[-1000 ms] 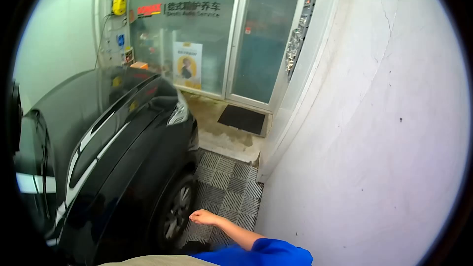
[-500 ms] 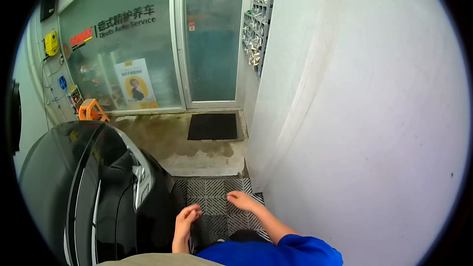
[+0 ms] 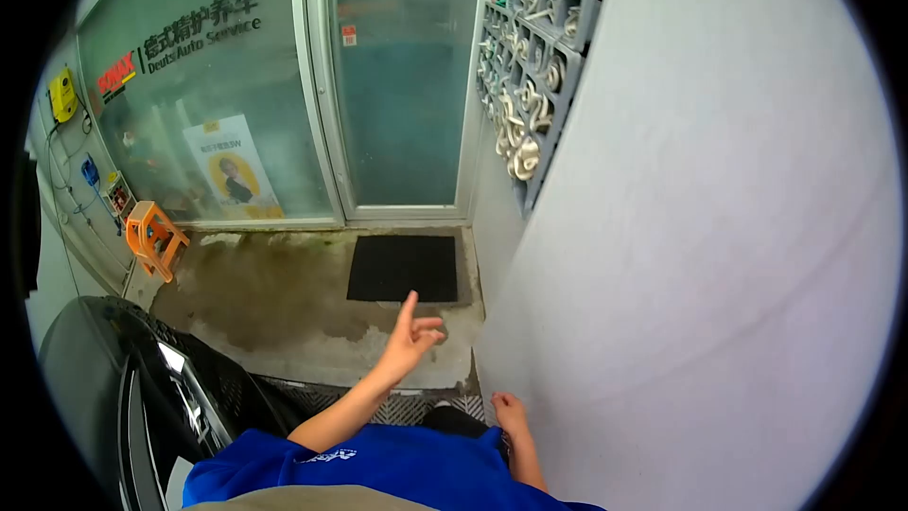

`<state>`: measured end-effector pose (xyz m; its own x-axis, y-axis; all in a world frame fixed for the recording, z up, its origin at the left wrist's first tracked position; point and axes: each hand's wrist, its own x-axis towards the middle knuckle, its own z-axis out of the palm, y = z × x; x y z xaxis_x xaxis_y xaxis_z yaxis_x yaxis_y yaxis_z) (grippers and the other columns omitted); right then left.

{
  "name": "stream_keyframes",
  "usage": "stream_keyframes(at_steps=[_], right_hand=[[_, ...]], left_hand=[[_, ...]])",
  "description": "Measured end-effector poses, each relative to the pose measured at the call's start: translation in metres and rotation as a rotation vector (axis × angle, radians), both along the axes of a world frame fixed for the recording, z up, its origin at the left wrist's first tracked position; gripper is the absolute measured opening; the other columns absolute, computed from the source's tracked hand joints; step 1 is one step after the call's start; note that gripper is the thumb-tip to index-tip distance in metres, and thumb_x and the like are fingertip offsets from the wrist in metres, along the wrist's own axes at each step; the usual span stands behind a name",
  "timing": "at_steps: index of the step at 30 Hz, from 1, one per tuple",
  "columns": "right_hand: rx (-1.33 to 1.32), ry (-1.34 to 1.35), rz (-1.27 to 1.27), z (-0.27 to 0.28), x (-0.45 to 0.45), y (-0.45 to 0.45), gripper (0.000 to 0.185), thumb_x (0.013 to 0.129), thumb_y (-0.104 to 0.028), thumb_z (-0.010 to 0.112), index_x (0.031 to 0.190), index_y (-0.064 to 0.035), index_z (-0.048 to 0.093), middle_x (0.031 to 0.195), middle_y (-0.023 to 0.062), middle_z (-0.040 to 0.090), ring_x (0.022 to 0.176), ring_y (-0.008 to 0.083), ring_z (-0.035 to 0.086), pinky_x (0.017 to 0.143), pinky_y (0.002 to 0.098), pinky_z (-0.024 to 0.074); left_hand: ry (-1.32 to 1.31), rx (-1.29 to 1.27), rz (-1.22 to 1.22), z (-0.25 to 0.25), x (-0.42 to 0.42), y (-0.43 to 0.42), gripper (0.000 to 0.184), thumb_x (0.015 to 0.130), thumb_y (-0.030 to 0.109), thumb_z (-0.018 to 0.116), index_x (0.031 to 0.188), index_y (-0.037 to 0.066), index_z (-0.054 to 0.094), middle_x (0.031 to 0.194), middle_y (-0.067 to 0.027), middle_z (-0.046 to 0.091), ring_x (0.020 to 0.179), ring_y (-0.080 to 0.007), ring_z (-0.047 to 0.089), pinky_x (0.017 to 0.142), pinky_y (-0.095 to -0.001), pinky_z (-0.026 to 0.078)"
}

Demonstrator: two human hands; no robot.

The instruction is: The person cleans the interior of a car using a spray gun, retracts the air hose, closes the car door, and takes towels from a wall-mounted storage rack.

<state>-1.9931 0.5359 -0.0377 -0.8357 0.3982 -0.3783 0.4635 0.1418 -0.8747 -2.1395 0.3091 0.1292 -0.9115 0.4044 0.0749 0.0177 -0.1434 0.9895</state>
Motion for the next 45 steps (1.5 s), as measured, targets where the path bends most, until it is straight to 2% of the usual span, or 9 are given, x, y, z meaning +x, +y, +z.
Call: stream_keyframes(at_steps=[7,11,15,18,23,31,36,41,45], right_hand=[[0.067,0.25,0.276,0.129,-0.254,-0.021,0.028,0.091,-0.021,0.056,0.11,-0.0002,0.062,0.1,0.0118,0.066,0.092,0.0168,0.06,0.082,0.0286,0.046],[0.181,0.558,0.077,0.182,-0.421,-0.015,0.03,0.091,-0.016,0.058,0.118,-0.0025,0.057,0.11,0.0109,0.062,0.097,0.0177,0.058,0.085,0.0298,0.0454],[0.328,0.819,-0.123,0.246,-0.52,-0.007,0.03,0.09,-0.009,0.056,0.119,-0.0047,0.056,0.122,0.01,0.055,0.108,0.0193,0.054,0.089,0.0299,0.0445],[0.385,0.754,-0.259,0.248,-0.585,-0.008,0.033,0.09,-0.005,0.054,0.122,-0.0049,0.055,0.126,0.0098,0.053,0.114,0.0192,0.051,0.09,0.0288,0.0437],[0.576,0.87,-0.278,0.301,-0.676,-0.014,0.035,0.089,-0.006,0.054,0.124,-0.0039,0.052,0.129,0.0112,0.05,0.117,0.0208,0.049,0.093,0.0308,0.0426],[0.773,1.066,-0.458,0.356,-0.779,0.007,0.039,0.089,-0.004,0.052,0.128,-0.004,0.048,0.136,0.0108,0.043,0.126,0.0224,0.042,0.104,0.036,0.0345],[1.017,1.136,-0.725,0.363,-0.818,0.03,0.04,0.087,-0.006,0.052,0.126,0.0009,0.049,0.134,0.0157,0.045,0.125,0.0264,0.044,0.105,0.038,0.0327],[1.468,0.903,-0.79,0.406,-0.844,0.043,0.045,0.083,0.0,0.053,0.128,0.0019,0.047,0.133,0.0186,0.046,0.124,0.0326,0.044,0.105,0.0397,0.0313],[1.647,0.637,-0.846,0.427,-0.879,0.057,0.058,0.079,0.001,0.058,0.133,0.0047,0.036,0.136,0.026,0.036,0.126,0.0422,0.035,0.106,0.0463,0.0273]], left_hand=[[0.141,-0.062,-0.067,0.027,-0.149,0.01,0.068,0.09,0.002,0.054,0.146,0.012,0.017,0.121,-0.0164,0.054,0.102,-0.0189,0.058,0.089,-0.0303,0.045],[-0.019,0.02,0.091,-0.031,-0.295,-0.009,0.054,0.088,0.003,0.057,0.137,0.003,0.034,0.114,-0.0144,0.059,0.096,-0.0154,0.059,0.085,-0.0279,0.047],[0.141,-0.01,0.049,0.008,-0.434,-0.018,0.042,0.088,0.005,0.057,0.129,0.002,0.045,0.11,-0.0133,0.062,0.094,-0.0157,0.061,0.083,-0.0275,0.048],[0.202,-0.043,-0.001,-0.003,-0.53,-0.019,0.032,0.089,0.007,0.056,0.121,0.002,0.053,0.109,-0.0118,0.063,0.095,-0.0162,0.061,0.082,-0.0278,0.049],[0.416,-0.14,-0.047,0.061,-0.672,0.017,0.026,0.091,0.009,0.055,0.117,0.007,0.058,0.116,-0.0083,0.06,0.104,-0.0184,0.058,0.084,-0.0291,0.047],[1.064,0.064,0.057,0.171,-0.866,0.173,0.034,0.082,0.008,0.06,0.115,0.004,0.058,0.127,-0.0134,0.053,0.116,-0.034,0.05,0.096,-0.0387,0.042],[1.327,-0.03,-0.018,0.196,-0.943,0.288,0.032,0.073,0.004,0.061,0.104,-0.003,0.059,0.116,-0.019,0.054,0.112,-0.0376,0.048,0.096,-0.0411,0.041],[1.562,-0.082,-0.036,0.203,-0.965,0.305,0.033,0.062,0.003,0.066,0.095,0.004,0.057,0.103,-0.0161,0.051,0.103,-0.037,0.046,0.083,-0.0443,0.045],[1.441,-0.121,-0.134,0.198,-0.972,0.312,0.034,0.06,0.004,0.069,0.093,0.009,0.061,0.105,-0.0142,0.052,0.098,-0.0344,0.049,0.076,-0.0425,0.047]])
